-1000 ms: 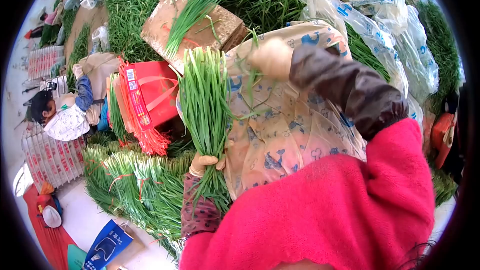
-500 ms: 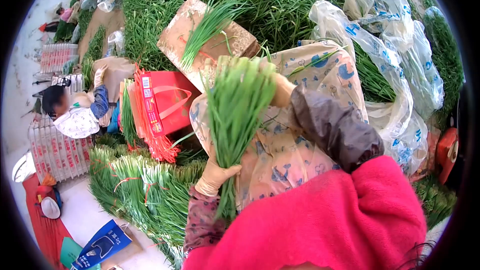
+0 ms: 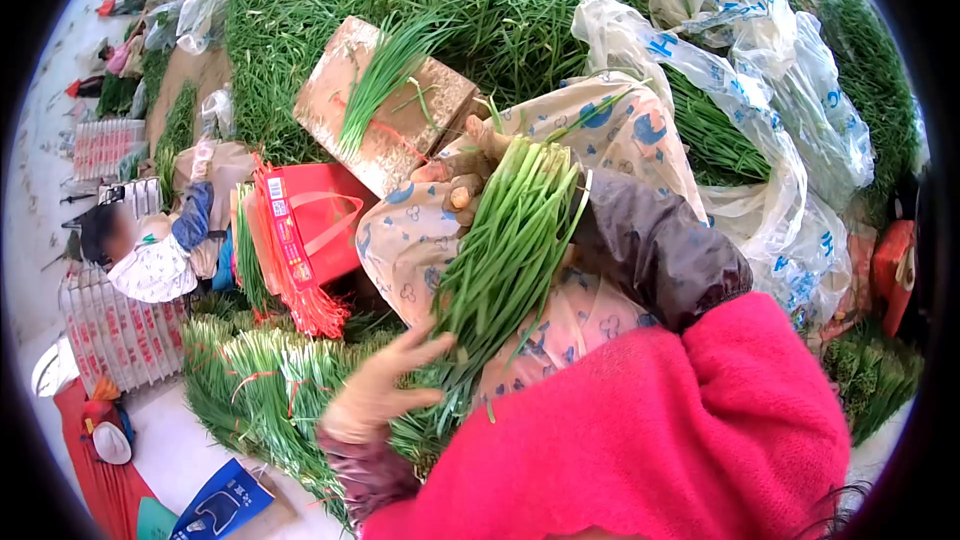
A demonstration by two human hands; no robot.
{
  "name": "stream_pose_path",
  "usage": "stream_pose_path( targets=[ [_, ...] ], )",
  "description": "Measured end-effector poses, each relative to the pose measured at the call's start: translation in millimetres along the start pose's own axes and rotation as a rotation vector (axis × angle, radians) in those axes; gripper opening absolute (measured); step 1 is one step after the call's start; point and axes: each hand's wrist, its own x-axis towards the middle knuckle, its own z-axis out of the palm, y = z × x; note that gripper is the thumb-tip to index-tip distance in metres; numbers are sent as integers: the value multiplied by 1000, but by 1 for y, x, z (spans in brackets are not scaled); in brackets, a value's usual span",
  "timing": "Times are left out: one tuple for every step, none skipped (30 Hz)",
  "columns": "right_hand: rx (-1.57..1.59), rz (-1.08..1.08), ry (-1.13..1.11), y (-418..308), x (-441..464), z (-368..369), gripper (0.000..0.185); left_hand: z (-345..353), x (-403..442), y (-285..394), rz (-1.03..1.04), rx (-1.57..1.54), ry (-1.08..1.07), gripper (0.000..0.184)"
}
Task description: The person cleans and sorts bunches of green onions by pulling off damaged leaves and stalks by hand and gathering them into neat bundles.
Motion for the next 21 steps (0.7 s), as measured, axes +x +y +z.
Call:
stream_pose_path(
  targets=[
    [-58,21,5,2,3,3,62,-20,-13,0,-85,-184,-12,84],
    [-113,38,1,4,6,6,61,-30,-21,1,-40,-375,133,84],
    [-167,59,-4,6,9,9,60,-38,-26,2,9,-563,277,84],
    [-226,76,-6,8,11,12,59,-43,-21,-8,154,-723,356,92],
    [-278,98,-9,10,13,15,58,-49,-13,-13,230,-774,350,102],
    [-329,121,-11,11,12,18,57,-49,10,-7,233,-769,307,108],
    [-378,145,-12,12,11,21,56,-45,36,1,238,-764,262,115],
    [-417,161,-16,12,8,24,55,-36,53,-14,198,-702,148,118],
    [-462,184,-19,11,4,27,54,-25,72,-39,160,-638,34,122],
    [-504,207,-19,10,0,28,54,-18,84,-39,178,-408,-3,118],
    [-547,227,-15,8,-3,30,53,-12,96,-39,207,-165,-32,114],
    [-587,247,-6,4,-6,31,52,-5,109,-39,245,63,-55,110],
    [-620,265,17,1,-9,31,51,2,115,-38,285,11,-118,108],
    [-657,275,54,-5,-11,30,51,10,122,-37,322,-43,-183,106],
    [-701,281,113,-12,-12,28,50,18,124,-40,206,-408,-217,103],
    [-744,264,198,-21,-16,24,50,26,123,-43,77,-770,-246,101],
    [-782,231,307,-30,-22,19,49,30,119,-43,74,-775,-249,101],
    [-779,165,372,-38,-32,12,52,34,115,-43,65,-819,-187,100],
    [-779,97,434,-46,-43,6,54,38,109,-43,53,-862,-121,99],
    [-690,89,420,-51,-56,2,55,47,103,-47,15,-914,-34,96],
    [-601,84,407,-55,-68,5,55,50,101,-46,6,-918,-30,96]
  ],
)
